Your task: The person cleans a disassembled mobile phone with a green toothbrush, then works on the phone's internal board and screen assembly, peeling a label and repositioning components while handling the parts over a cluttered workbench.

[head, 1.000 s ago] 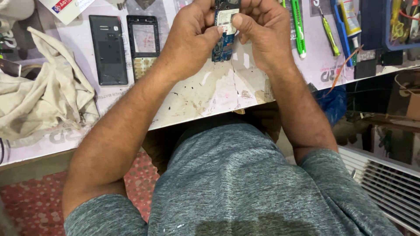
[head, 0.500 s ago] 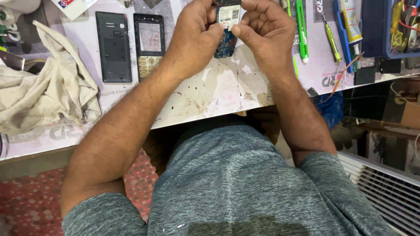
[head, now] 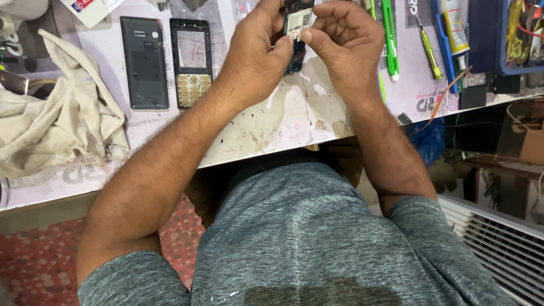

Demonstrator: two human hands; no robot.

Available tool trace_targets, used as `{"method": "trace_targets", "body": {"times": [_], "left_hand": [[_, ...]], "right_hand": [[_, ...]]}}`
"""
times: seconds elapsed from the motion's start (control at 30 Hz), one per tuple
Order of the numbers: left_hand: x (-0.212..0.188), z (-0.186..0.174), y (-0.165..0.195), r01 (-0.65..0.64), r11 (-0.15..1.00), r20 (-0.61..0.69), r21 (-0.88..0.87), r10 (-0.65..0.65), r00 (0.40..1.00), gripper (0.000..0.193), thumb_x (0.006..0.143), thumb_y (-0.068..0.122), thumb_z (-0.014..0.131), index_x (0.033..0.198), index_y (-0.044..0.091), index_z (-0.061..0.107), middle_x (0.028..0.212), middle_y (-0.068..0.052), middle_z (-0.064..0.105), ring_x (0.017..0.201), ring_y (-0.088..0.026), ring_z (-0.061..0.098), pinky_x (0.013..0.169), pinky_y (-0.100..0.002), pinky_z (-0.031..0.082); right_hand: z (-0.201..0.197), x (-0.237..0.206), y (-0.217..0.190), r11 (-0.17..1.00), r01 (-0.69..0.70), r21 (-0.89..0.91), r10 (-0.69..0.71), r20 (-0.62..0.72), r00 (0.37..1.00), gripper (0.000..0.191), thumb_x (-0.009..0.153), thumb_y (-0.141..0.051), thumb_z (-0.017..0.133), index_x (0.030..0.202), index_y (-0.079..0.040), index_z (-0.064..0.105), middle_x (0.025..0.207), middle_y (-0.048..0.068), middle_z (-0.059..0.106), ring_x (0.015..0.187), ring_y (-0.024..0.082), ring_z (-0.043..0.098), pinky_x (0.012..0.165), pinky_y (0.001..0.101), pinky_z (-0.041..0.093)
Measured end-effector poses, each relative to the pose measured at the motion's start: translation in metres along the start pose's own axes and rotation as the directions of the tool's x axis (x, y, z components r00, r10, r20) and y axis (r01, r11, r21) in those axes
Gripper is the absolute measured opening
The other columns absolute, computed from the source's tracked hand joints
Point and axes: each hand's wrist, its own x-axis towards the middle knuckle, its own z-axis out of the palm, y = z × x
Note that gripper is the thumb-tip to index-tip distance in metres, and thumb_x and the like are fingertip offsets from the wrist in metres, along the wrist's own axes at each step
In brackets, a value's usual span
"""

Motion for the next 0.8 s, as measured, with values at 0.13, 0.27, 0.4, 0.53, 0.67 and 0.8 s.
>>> {"method": "trace_targets", "body": {"times": [0.13,0.27,0.4,0.53,0.67,0.8], "left_hand": [[0.0003,0.0005,0.0010,-0.001,0.999,-0.006,0.042,0.001,1.000,0.047,0.104,-0.007,0.055,0.149,0.005,0.048,0.106,-0.006,0.077,0.096,-0.012,0.076,0.079,-0.027,0.060],[-0.0006,0.0002,0.0002,-0.039,0.998,0.003,0.044,0.039,0.999,0.046,0.106,-0.005,0.057,0.150,0.005,0.047,0.107,-0.006,0.076,0.097,-0.011,0.075,0.080,-0.027,0.060],[-0.0007,0.0008,-0.0010,-0.016,0.995,-0.011,0.097,0.017,1.000,0.045,0.107,-0.001,0.060,0.149,0.006,0.047,0.097,-0.004,0.074,0.086,-0.010,0.072,0.071,-0.027,0.057],[-0.0003,0.0019,-0.0011,-0.005,0.989,-0.038,0.150,0.010,0.999,0.041,0.109,0.002,0.059,0.149,0.008,0.050,0.090,-0.004,0.073,0.078,-0.010,0.070,0.068,-0.027,0.056],[-0.0012,0.0029,-0.0031,-0.046,0.992,-0.031,0.119,0.050,0.998,0.042,0.112,0.001,0.054,0.152,0.007,0.046,0.096,-0.003,0.075,0.082,-0.007,0.073,0.072,-0.025,0.062],[-0.0041,0.0030,-0.0071,-0.055,0.991,-0.036,0.120,0.060,0.998,0.042,0.110,0.000,0.052,0.151,0.007,0.047,0.095,-0.002,0.075,0.081,-0.008,0.072,0.072,-0.025,0.060]], "right_hand": [[0.0004,0.0009,-0.0007,1.000,0.029,-0.002,-0.029,0.021,0.999,0.027,0.106,0.008,0.078,0.128,0.006,0.063,0.105,0.012,0.074,0.090,0.012,0.072,0.080,0.0231,0.059],[-0.0001,0.0001,-0.0002,1.000,0.019,-0.017,-0.019,0.019,1.000,0.025,0.106,0.008,0.078,0.126,0.006,0.064,0.103,0.011,0.073,0.088,0.011,0.071,0.077,0.0223,0.059],[-0.0008,-0.0005,0.0004,0.999,0.033,-0.013,-0.033,0.032,0.999,0.024,0.107,0.007,0.077,0.127,0.005,0.064,0.103,0.011,0.073,0.088,0.011,0.071,0.078,0.0223,0.059],[-0.0003,0.0000,-0.0001,0.999,0.041,-0.020,-0.040,0.037,0.998,0.024,0.107,0.007,0.078,0.127,0.005,0.064,0.104,0.011,0.073,0.088,0.011,0.071,0.078,0.0225,0.059],[-0.0014,0.0015,0.0019,0.996,0.086,-0.006,-0.085,0.065,0.994,0.024,0.109,0.007,0.077,0.128,0.003,0.063,0.102,0.011,0.074,0.089,0.012,0.072,0.078,0.0232,0.060],[-0.0043,-0.0002,0.0068,0.994,0.107,0.011,-0.108,0.064,0.992,0.027,0.108,0.010,0.076,0.130,0.004,0.061,0.109,0.011,0.074,0.092,0.013,0.073,0.081,0.0253,0.062]]}}
